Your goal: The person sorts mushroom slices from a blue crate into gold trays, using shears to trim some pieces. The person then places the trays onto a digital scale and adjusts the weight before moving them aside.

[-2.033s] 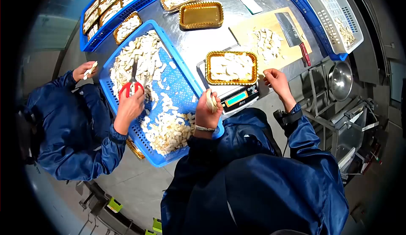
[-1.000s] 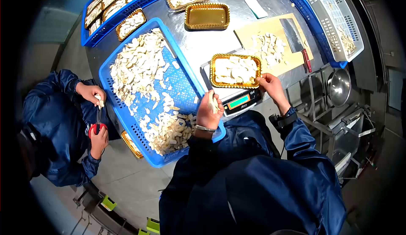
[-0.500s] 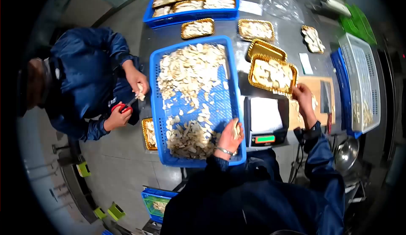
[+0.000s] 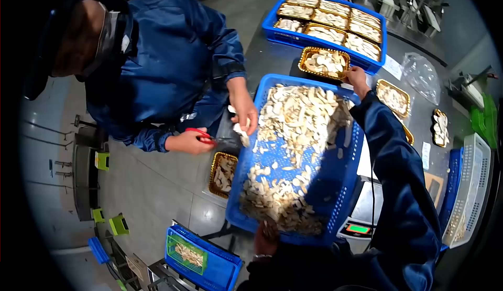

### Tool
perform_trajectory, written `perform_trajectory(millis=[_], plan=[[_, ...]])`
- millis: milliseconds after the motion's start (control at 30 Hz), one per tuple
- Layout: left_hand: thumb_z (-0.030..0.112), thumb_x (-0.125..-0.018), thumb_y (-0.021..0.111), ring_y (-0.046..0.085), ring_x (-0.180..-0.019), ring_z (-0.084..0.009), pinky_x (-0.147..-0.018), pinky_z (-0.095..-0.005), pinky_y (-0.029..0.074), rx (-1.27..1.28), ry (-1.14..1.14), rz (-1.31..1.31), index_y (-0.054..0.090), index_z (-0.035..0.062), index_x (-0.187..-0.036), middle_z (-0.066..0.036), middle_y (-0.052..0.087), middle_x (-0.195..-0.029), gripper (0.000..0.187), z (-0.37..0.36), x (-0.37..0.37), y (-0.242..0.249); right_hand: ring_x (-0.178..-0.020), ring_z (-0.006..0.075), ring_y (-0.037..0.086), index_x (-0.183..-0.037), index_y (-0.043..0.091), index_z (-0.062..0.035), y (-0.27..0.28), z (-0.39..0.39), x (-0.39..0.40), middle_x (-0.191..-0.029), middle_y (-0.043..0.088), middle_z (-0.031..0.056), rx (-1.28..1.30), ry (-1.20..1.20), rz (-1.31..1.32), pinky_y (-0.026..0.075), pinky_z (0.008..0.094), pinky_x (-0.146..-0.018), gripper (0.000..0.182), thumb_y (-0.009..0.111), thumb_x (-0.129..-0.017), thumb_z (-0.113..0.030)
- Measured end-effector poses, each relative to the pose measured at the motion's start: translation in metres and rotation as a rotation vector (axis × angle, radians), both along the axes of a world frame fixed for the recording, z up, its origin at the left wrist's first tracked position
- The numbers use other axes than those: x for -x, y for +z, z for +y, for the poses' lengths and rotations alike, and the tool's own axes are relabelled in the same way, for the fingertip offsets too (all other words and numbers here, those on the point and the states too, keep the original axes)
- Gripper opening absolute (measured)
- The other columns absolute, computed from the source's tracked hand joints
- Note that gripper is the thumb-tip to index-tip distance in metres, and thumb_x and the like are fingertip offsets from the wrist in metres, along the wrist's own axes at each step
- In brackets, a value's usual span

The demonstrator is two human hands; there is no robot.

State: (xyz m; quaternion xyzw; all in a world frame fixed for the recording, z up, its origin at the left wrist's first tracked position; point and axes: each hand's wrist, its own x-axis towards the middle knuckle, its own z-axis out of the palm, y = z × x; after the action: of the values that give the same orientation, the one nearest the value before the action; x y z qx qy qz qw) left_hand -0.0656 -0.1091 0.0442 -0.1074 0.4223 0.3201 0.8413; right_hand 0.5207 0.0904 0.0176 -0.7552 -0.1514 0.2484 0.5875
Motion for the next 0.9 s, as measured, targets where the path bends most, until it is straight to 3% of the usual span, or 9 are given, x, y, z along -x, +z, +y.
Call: perform_trajectory(millis=[200, 233, 367, 500, 567, 600, 733, 833, 900], plan=[[0.028, -0.092, 0.047, 0.054, -0.076, -0.0177, -0.064, -0.0307, 0.047, 0.112, 0.103, 0.070, 0.053, 0.0106, -0.098, -0.003, 0.056, -0.084, 0.020, -0.009, 0.009, 0.003, -0.068, 0.0277, 0.065, -0.073, 0.065, 0.0056, -0.076, 0.110, 0.009, -0.075, 0.065, 0.0196, 0.337, 0.152, -0.212, 0.048, 0.0366, -0.059, 0.028, 0.055, -0.076, -0.020], [0.028, -0.092, 0.047, 0.054, -0.076, -0.0177, -0.064, -0.0307, 0.047, 0.115, 0.106, 0.069, 0.053, 0.0106, -0.098, -0.003, 0.056, -0.084, 0.020, -0.008, 0.011, -0.002, -0.073, 0.0305, 0.064, -0.073, 0.064, 0.0061, -0.089, 0.121, 0.011, -0.077, 0.065, 0.0209, 0.266, 0.156, -0.059, 0.048, 0.0373, -0.063, 0.029, 0.054, -0.076, -0.021], [0.028, -0.093, 0.046, 0.055, -0.077, -0.0182, -0.065, -0.0312, 0.047, 0.142, 0.041, -0.001, 0.054, 0.0110, -0.099, -0.003, 0.057, -0.087, 0.020, -0.005, 0.018, -0.012, -0.073, 0.0373, 0.060, -0.073, 0.065, 0.0013, -0.047, 0.102, 0.035, -0.077, 0.063, 0.0219, 0.534, 0.505, -0.888, 0.048, 0.0404, -0.066, 0.026, 0.057, -0.072, -0.024], [0.031, -0.093, 0.045, 0.055, -0.074, -0.0170, -0.063, -0.0306, 0.047, 0.156, -0.031, -0.054, 0.053, 0.0107, -0.098, -0.001, 0.056, -0.082, 0.022, 0.014, 0.007, -0.002, -0.079, 0.0367, 0.060, -0.091, 0.064, -0.0071, 0.030, 0.006, 0.054, -0.083, 0.063, 0.0201, 0.322, 0.324, -0.762, 0.047, 0.0433, -0.072, 0.024, 0.055, -0.077, -0.024], [0.028, -0.093, 0.044, 0.051, -0.066, -0.0134, -0.057, -0.0274, 0.045, 0.048, -0.115, 0.037, 0.052, 0.0130, -0.096, 0.000, 0.054, -0.079, 0.017, 0.029, -0.010, 0.011, -0.077, 0.0377, 0.059, -0.090, 0.064, -0.0080, 0.037, -0.076, 0.048, -0.081, 0.062, 0.0188, 0.397, 0.251, -0.912, 0.047, 0.0431, -0.069, 0.020, 0.055, -0.079, -0.022], [0.028, -0.093, 0.045, 0.051, -0.066, -0.0131, -0.056, -0.0273, 0.044, 0.061, -0.131, 0.009, 0.052, 0.0130, -0.097, 0.000, 0.054, -0.080, 0.017, 0.035, -0.016, 0.011, -0.081, 0.0373, 0.059, -0.093, 0.063, -0.0076, 0.047, -0.122, 0.050, -0.081, 0.062, 0.0185, 0.702, 0.272, -0.836, 0.047, 0.0432, -0.070, 0.021, 0.057, -0.079, -0.022], [0.028, -0.093, 0.046, 0.050, -0.069, -0.0136, -0.059, -0.0264, 0.043, 0.062, -0.168, -0.061, 0.053, 0.0121, -0.099, -0.001, 0.053, -0.081, 0.019, 0.038, -0.042, 0.020, -0.098, 0.0344, 0.055, -0.103, 0.059, -0.0030, 0.006, -0.274, 0.062, -0.106, 0.057, 0.0189, 0.783, 0.338, -0.791, 0.045, 0.0403, -0.080, 0.035, 0.060, -0.080, -0.029], [0.028, -0.094, 0.043, 0.055, -0.075, -0.0152, -0.065, -0.0278, 0.046, 0.018, -0.230, -0.170, 0.054, 0.0110, -0.102, -0.002, 0.057, -0.085, 0.022, 0.032, -0.050, 0.024, -0.093, 0.0353, 0.055, -0.111, 0.055, -0.0055, -0.012, -0.304, 0.071, -0.104, 0.055, 0.0160, 0.563, 0.420, -0.881, 0.044, 0.0418, -0.079, 0.037, 0.061, -0.079, -0.023], [0.028, -0.094, 0.043, 0.057, -0.079, -0.0156, -0.067, -0.0289, 0.048, -0.029, -0.255, -0.161, 0.055, 0.0110, -0.103, -0.002, 0.059, -0.088, 0.023, 0.029, -0.054, 0.028, -0.093, 0.0346, 0.055, -0.112, 0.054, -0.0060, -0.023, -0.302, 0.065, -0.102, 0.056, 0.0163, 0.499, 0.173, -0.844, 0.045, 0.0415, -0.077, 0.036, 0.059, -0.079, -0.021]])
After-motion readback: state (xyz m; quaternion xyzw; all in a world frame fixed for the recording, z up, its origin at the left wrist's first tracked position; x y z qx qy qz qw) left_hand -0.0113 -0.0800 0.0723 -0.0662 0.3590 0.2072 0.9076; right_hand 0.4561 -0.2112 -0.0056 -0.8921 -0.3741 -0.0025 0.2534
